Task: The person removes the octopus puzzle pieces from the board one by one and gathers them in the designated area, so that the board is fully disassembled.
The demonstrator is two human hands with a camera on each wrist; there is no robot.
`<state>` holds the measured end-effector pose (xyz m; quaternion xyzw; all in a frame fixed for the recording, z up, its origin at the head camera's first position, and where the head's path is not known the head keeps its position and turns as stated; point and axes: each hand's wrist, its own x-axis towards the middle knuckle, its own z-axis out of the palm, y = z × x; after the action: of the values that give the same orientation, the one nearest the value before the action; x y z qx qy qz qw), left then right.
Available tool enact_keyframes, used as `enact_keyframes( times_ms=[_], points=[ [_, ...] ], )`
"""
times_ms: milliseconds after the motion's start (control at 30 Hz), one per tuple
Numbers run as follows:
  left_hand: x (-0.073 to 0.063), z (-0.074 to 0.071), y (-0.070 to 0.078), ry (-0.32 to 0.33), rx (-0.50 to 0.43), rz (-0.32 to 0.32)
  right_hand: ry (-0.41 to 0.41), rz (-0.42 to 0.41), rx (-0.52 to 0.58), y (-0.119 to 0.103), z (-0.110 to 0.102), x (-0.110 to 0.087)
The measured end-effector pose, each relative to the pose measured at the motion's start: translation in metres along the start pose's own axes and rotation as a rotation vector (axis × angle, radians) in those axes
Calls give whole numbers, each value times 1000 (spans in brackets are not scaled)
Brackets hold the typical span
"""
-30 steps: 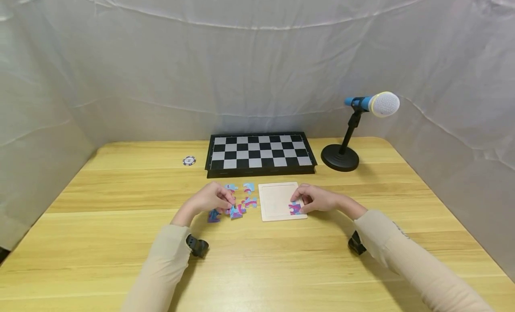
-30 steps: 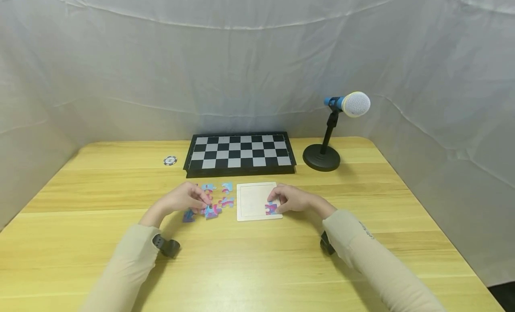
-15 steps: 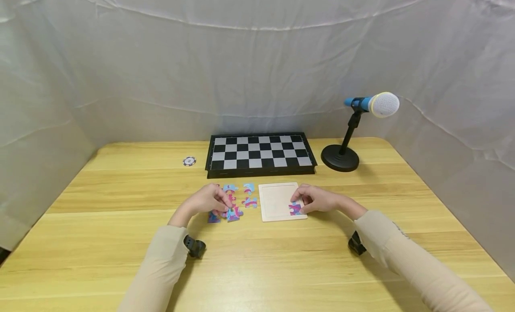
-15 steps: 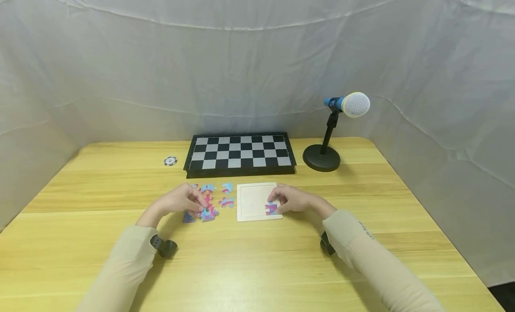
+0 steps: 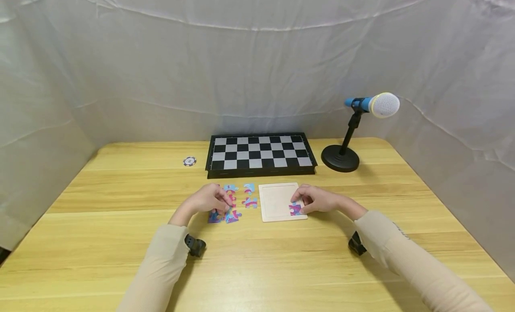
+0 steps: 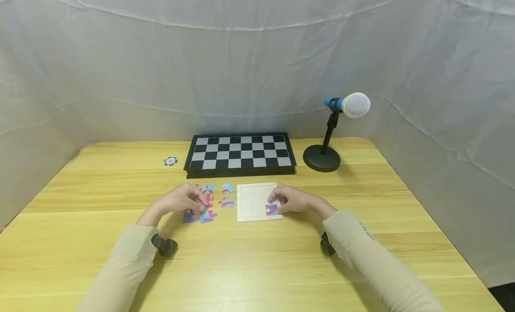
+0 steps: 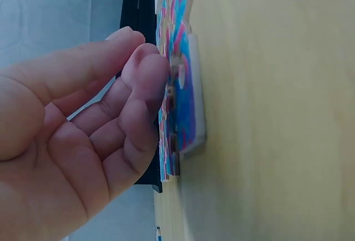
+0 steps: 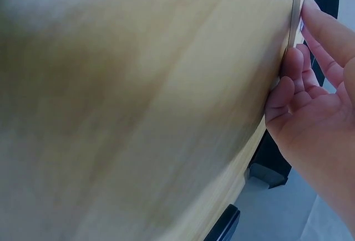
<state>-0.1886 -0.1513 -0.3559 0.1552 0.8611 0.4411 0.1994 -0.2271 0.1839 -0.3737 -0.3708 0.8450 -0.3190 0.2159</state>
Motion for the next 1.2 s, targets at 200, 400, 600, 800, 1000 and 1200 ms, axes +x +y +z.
enact_keyframes(
  times_ms=[200, 400, 600, 800, 1000, 1200],
  points=[
    [3, 2, 4, 9, -14, -5, 5, 3, -2, 1, 0, 1],
    [9, 7, 7, 14, -35, -13, 3, -6, -6, 2, 0, 0],
    [16, 12, 15, 17, -17, -26, -3, 2, 0, 2, 0, 0],
    [20, 16, 21, 11, -30, -6, -8, 19, 5, 1, -1, 0],
    [24, 21, 26, 2, -38, 0, -10, 19, 26, 0, -1, 0],
    [29, 25, 29, -12, -43, 6, 2, 3, 28, 1, -1, 0]
  ],
)
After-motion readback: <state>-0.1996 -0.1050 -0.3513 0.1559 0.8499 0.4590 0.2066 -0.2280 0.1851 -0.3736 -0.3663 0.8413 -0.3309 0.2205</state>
